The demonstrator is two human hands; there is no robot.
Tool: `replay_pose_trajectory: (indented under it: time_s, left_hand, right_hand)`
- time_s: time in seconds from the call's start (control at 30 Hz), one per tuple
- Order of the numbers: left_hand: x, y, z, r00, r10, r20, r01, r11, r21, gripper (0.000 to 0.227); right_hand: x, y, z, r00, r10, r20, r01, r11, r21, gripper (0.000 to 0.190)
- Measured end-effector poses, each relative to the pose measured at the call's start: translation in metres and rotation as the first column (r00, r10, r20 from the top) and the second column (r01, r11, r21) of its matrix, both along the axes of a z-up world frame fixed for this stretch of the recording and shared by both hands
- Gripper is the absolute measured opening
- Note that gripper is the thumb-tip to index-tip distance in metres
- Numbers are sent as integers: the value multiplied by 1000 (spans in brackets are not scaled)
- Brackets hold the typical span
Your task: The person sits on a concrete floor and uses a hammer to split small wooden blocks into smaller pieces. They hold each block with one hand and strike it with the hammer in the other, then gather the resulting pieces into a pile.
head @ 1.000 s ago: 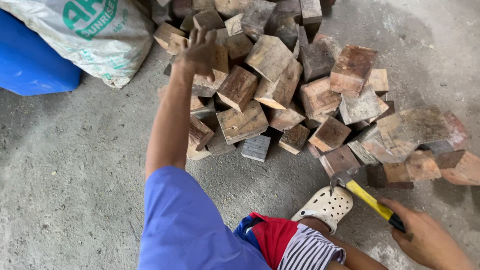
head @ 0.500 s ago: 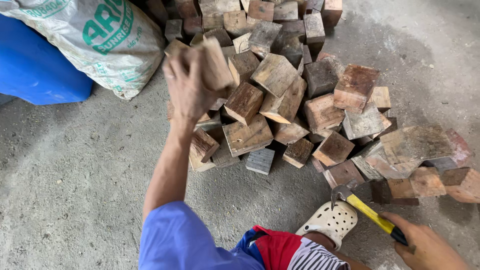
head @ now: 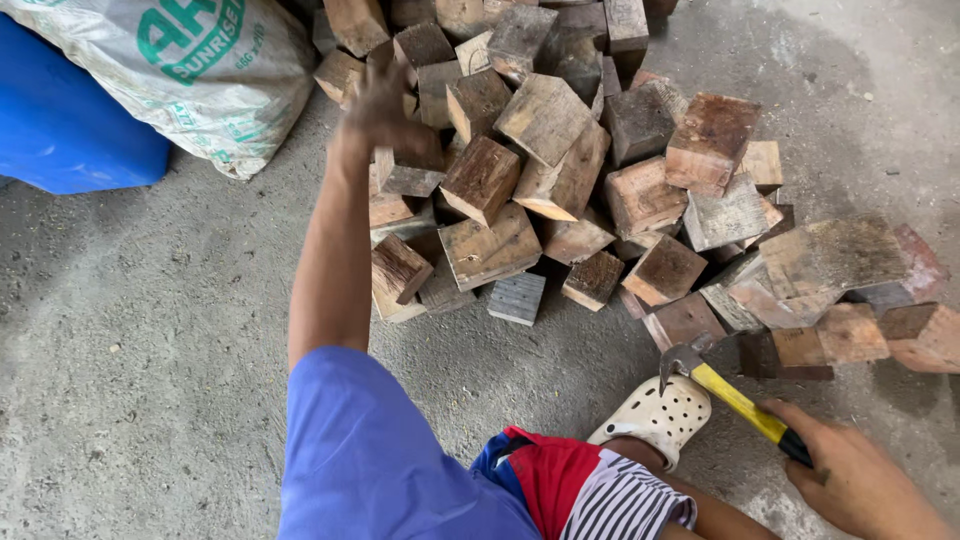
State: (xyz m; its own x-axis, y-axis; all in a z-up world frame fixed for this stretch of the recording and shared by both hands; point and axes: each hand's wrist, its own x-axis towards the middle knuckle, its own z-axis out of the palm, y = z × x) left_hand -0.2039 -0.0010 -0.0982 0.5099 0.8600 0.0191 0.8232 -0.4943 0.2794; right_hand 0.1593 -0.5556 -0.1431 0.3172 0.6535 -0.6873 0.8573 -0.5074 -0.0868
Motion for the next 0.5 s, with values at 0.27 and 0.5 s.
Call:
replay_pose_trajectory:
  time_s: [0.27, 0.5]
  left_hand:
    - [26, -86, -51, 997, 26, -66, -44, 957, -288, 151]
    - [45, -121, -136, 924, 292, 247, -281, 956, -81, 134]
  right_hand:
    - [6, 1, -9, 999, 3, 34, 2, 991, -130, 77]
    - [-8, 8, 7, 999, -16, 28, 18, 997, -76, 77]
